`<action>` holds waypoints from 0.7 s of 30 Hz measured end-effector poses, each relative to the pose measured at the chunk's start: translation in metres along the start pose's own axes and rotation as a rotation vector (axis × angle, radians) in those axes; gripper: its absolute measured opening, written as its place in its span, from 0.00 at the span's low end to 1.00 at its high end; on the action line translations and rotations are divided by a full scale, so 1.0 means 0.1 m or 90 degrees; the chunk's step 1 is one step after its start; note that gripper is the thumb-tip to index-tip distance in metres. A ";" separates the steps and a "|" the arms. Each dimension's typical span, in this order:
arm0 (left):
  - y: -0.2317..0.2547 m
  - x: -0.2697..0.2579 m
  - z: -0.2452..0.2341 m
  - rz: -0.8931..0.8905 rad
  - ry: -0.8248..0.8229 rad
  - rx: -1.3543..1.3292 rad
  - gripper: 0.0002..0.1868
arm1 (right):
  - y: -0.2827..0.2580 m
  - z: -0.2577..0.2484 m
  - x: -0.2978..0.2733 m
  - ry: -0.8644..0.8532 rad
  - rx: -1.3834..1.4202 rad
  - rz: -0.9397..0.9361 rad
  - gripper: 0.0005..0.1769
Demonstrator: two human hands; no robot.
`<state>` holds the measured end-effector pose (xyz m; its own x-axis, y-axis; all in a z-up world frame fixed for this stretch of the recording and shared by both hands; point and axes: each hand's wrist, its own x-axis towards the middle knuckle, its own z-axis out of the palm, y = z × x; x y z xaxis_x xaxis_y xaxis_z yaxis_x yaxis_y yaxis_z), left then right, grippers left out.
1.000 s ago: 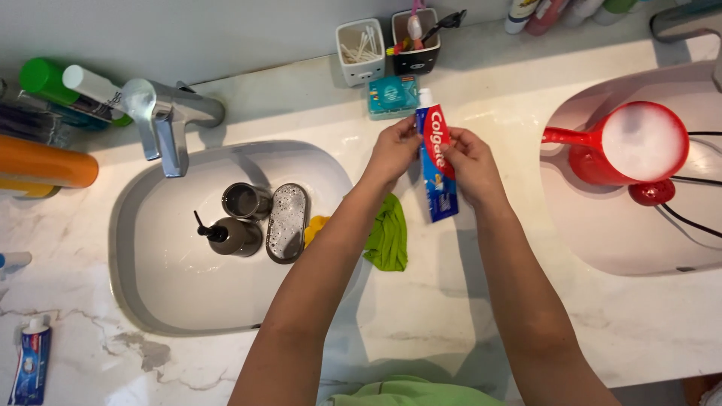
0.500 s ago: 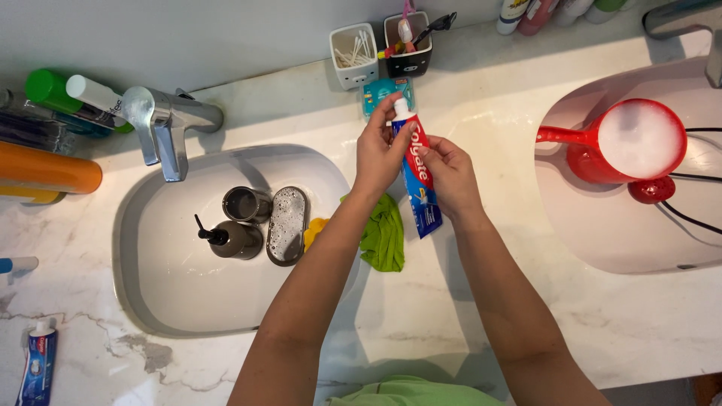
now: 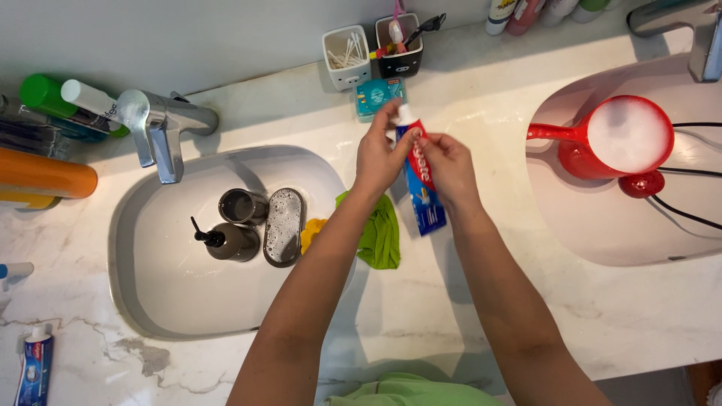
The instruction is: Cleaning the bathroom counter and washing various accessories in the sink.
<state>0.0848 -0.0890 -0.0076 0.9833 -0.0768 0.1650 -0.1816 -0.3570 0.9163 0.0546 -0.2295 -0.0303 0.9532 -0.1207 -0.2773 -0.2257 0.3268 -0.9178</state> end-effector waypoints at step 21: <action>-0.92 -0.06 -0.49 -0.112 0.123 0.062 0.33 | 0.65 0.14 0.00 -0.276 -0.546 -0.546 0.06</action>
<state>0.0965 -0.0104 -0.0752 0.9819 0.1707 0.0817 0.0014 -0.4379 0.8990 0.0425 -0.1951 -0.0863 0.8079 0.3746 0.4550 0.5859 -0.4271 -0.6887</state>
